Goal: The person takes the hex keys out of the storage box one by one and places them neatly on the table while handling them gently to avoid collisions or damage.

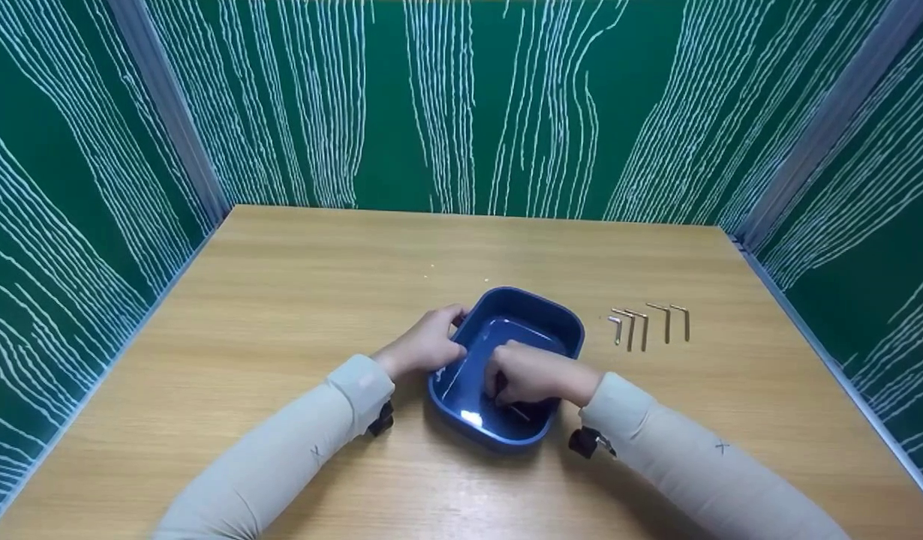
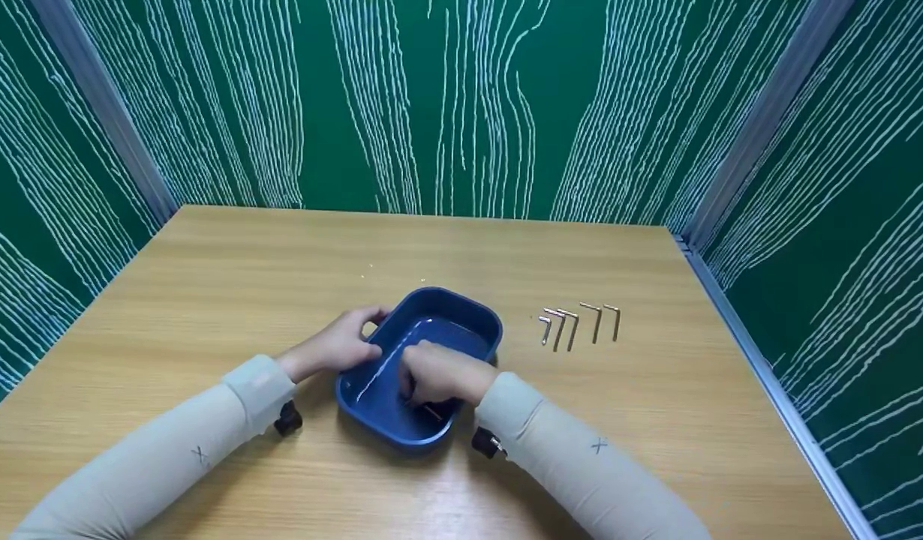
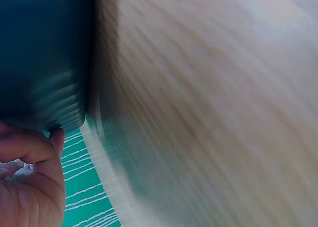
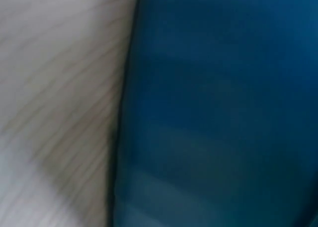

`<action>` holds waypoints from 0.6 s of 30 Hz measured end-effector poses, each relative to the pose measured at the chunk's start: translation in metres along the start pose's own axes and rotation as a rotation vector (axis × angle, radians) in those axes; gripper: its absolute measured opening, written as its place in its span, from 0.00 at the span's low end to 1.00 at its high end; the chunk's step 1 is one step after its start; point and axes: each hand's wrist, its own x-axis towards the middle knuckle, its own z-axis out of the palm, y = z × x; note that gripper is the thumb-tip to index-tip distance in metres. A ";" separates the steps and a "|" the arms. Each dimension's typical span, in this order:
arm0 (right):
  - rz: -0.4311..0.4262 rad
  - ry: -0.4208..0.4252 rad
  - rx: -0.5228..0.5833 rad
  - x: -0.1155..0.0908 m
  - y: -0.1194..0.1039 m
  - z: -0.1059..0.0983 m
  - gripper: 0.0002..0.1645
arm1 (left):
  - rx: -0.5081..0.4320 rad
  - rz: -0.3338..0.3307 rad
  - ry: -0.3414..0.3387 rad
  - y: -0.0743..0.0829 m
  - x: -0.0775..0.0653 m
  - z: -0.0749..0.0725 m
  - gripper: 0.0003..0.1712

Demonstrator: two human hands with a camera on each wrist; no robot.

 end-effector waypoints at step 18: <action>0.006 0.064 0.108 -0.004 0.004 -0.005 0.03 | -0.003 0.031 0.008 -0.002 0.000 0.001 0.30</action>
